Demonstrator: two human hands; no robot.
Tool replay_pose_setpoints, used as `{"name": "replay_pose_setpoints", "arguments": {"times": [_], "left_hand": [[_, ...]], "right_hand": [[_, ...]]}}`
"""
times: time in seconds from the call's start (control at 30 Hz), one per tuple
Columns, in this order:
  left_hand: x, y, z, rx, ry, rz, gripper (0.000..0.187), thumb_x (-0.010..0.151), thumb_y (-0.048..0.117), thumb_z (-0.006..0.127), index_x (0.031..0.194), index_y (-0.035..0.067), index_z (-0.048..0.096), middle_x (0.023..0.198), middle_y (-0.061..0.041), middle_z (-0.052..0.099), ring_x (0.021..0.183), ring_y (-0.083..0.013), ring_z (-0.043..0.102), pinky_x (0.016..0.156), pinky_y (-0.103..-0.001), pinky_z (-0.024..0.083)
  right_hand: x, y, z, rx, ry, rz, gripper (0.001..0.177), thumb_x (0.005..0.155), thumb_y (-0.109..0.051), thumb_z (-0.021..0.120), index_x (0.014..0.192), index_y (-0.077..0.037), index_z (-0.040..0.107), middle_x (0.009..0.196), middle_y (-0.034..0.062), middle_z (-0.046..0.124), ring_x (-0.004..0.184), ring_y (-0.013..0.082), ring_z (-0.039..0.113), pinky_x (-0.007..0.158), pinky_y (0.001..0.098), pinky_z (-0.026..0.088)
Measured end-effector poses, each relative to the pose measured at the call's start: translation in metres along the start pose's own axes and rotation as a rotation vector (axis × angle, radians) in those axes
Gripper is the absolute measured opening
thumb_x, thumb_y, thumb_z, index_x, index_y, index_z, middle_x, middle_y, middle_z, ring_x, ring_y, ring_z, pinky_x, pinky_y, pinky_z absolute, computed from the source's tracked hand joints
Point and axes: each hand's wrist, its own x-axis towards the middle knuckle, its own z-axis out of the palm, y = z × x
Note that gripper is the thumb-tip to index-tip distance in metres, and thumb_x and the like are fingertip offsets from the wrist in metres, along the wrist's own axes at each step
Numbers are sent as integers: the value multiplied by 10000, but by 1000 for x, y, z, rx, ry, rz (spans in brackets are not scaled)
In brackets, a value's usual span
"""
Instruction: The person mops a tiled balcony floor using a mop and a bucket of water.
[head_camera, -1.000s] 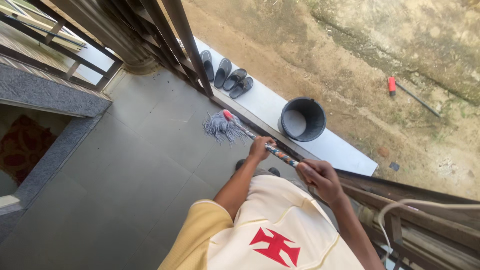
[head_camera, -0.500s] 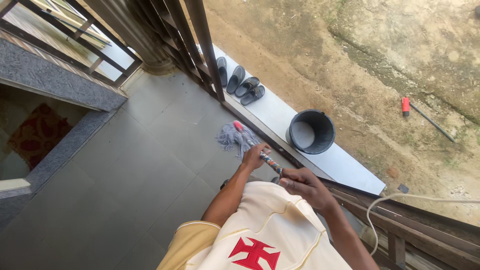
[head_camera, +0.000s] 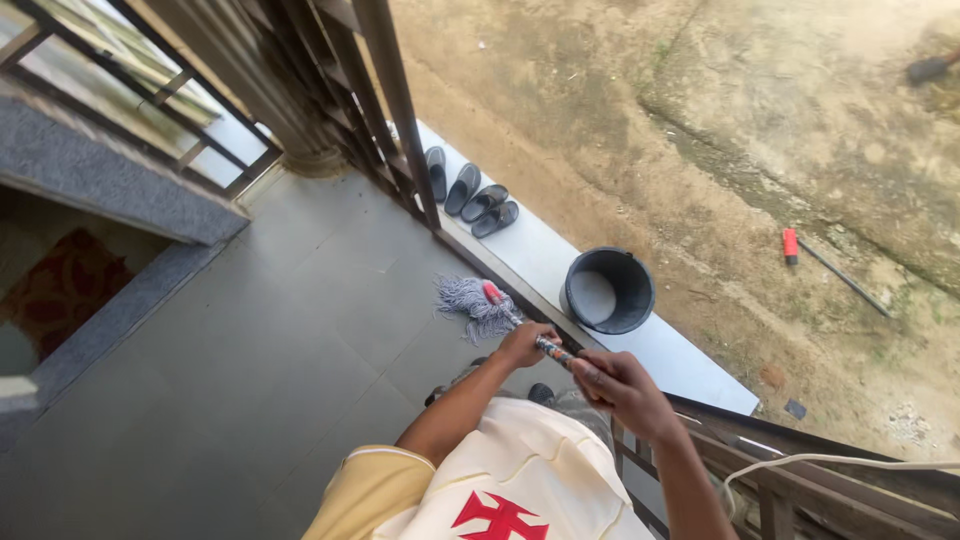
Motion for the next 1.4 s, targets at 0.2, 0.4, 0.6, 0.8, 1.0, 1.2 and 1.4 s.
{"name": "replay_pose_setpoints", "arguments": {"times": [0.2, 0.4, 0.6, 0.8, 1.0, 1.2, 1.4], "left_hand": [[-16, -8, 5, -22, 131, -32, 136, 924, 225, 727, 943, 93, 701, 919, -163, 720, 882, -365, 691, 750, -437, 533], [-62, -38, 13, 21, 203, -120, 134, 817, 90, 661, 941, 108, 707, 925, -144, 738, 932, -361, 693, 791, -451, 530], [-85, -27, 51, 103, 263, -186, 71, 846, 108, 705, 918, 115, 705, 907, -151, 726, 948, -392, 661, 786, -484, 501], [-28, 14, 80, -67, 57, -98, 140, 983, 244, 673, 998, 104, 668, 877, -146, 709, 874, -354, 695, 789, -454, 525], [-35, 49, 96, -8, 205, -105, 162, 952, 281, 671, 1028, 137, 673, 910, -118, 715, 924, -331, 685, 761, -453, 518], [-62, 33, 97, -6, 302, -175, 155, 934, 265, 676, 1005, 127, 676, 930, -110, 718, 978, -342, 667, 796, -466, 512], [-66, -8, 136, 115, 458, -83, 90, 826, 92, 642, 912, 80, 662, 903, -135, 708, 974, -394, 634, 878, -472, 499]], "right_hand": [[2, 13, -30, 221, -227, -252, 438, 1071, -256, 510, 682, -57, 483, 581, -13, 403, 519, 87, 299, 488, 284, 234], [7, 30, -21, 359, -163, -281, 456, 1080, -238, 531, 663, -100, 405, 554, -6, 357, 506, 93, 283, 500, 296, 241], [-42, 60, -11, 293, -54, -214, 426, 1062, -216, 520, 674, -72, 420, 621, -16, 358, 549, 101, 306, 496, 293, 222], [-77, 42, -21, 57, 88, -180, 394, 1039, -218, 524, 686, -52, 475, 627, 0, 406, 554, 94, 314, 491, 293, 254], [-91, 37, -48, 114, -155, -272, 429, 1080, -196, 495, 680, -60, 419, 607, -6, 391, 551, 87, 278, 521, 288, 239], [-90, 56, -48, 139, -266, -393, 436, 1095, -199, 484, 685, -66, 425, 610, -5, 386, 556, 103, 285, 563, 296, 262], [-115, 79, -48, -91, -93, -158, 367, 1030, -210, 542, 724, -8, 538, 606, -12, 347, 567, 101, 265, 512, 290, 227]]}}
